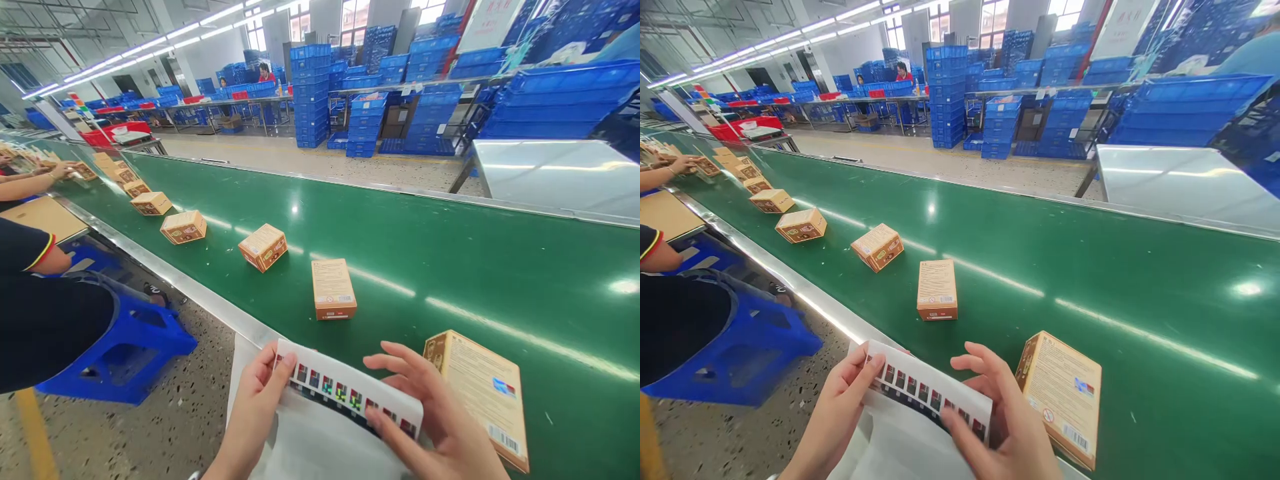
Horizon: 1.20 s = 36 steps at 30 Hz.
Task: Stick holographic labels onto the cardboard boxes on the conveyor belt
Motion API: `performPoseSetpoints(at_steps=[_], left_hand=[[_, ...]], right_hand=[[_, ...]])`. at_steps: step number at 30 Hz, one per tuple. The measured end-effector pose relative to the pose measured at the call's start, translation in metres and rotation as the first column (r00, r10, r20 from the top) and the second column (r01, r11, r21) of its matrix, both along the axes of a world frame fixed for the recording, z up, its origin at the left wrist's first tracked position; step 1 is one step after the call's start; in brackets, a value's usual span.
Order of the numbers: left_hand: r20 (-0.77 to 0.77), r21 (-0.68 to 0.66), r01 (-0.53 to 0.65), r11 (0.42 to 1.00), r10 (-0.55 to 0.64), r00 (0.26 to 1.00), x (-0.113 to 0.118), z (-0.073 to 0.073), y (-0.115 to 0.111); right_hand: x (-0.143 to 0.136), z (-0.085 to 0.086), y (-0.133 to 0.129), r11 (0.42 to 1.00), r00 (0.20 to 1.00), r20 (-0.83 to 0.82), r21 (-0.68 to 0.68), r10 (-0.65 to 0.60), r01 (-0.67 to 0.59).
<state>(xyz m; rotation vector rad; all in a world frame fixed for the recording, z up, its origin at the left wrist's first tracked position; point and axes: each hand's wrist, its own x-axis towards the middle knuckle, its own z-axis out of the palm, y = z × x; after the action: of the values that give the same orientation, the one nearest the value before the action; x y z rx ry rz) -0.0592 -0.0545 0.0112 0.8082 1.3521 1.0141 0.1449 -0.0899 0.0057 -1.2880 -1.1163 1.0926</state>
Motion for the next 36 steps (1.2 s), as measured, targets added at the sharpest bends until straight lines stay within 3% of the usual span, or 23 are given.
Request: performPoseSetpoints(at_steps=[3,5,6,8,9,10,11,12,16,19,21,25,28,32,36], left_hand=[[-0.180,0.094,0.085,0.992,-0.067,0.981,-0.005,-0.004,0.000],[-0.455,0.312,0.164,0.936,-0.004,0.891,-0.005,-0.005,-0.001],[-0.595,0.449,0.249,0.858,0.080,0.800,-0.003,-0.005,-0.001],[-0.753,0.613,0.489,0.620,0.270,0.600,0.006,-0.003,-0.003],[-0.785,0.614,0.608,0.504,0.305,0.539,0.012,-0.002,-0.004],[-0.805,0.593,0.680,0.432,0.296,0.514,0.019,-0.001,-0.005],[-0.820,0.572,0.716,0.399,0.260,0.510,0.025,0.001,-0.006],[-0.831,0.553,0.729,0.403,0.213,0.513,0.030,0.003,-0.006],[-0.828,0.436,0.726,0.532,-0.078,0.555,0.034,0.012,-0.003],[-0.794,0.318,0.758,0.570,-0.276,0.541,0.029,0.020,0.001],[-0.793,0.256,0.775,0.578,-0.333,0.510,0.028,0.024,0.003],[-0.811,0.258,0.805,0.534,-0.333,0.481,0.030,0.027,0.006],[-0.816,0.269,0.825,0.497,-0.337,0.470,0.031,0.028,0.006],[-0.853,0.242,0.858,0.453,-0.323,0.411,0.032,0.030,0.007],[-0.902,0.229,0.884,0.408,-0.252,0.350,0.036,0.031,0.007]], right_hand=[[0.004,-0.004,0.007,0.992,0.998,-0.026,-0.116,-0.056,0.053],[0.005,-0.005,0.009,0.981,0.996,-0.022,-0.178,-0.087,0.082],[0.004,-0.004,0.008,0.974,0.995,-0.020,-0.205,-0.100,0.093],[0.001,-0.002,0.007,0.966,0.995,-0.039,-0.243,-0.095,0.082],[0.000,-0.001,0.006,0.966,0.995,-0.062,-0.252,-0.078,0.060],[-0.002,0.000,0.005,0.967,0.995,-0.088,-0.253,-0.052,0.028],[-0.003,0.002,0.004,0.968,0.994,-0.112,-0.250,-0.021,-0.007],[-0.003,0.004,0.003,0.969,0.991,-0.132,-0.243,0.012,-0.044],[0.006,0.012,0.002,0.957,0.974,-0.189,-0.234,0.127,-0.171],[0.017,0.017,0.001,0.949,0.974,-0.174,-0.254,0.147,-0.188],[0.023,0.019,0.000,0.947,0.979,-0.124,-0.260,0.161,-0.189],[0.028,0.019,-0.001,0.952,0.975,0.007,-0.217,0.223,-0.216],[0.033,0.016,-0.001,0.971,0.947,0.218,-0.083,0.237,-0.224],[0.042,0.009,-0.003,0.941,0.844,0.482,0.107,0.234,-0.322],[0.053,0.008,-0.003,0.893,0.736,0.660,0.228,0.151,-0.388]])
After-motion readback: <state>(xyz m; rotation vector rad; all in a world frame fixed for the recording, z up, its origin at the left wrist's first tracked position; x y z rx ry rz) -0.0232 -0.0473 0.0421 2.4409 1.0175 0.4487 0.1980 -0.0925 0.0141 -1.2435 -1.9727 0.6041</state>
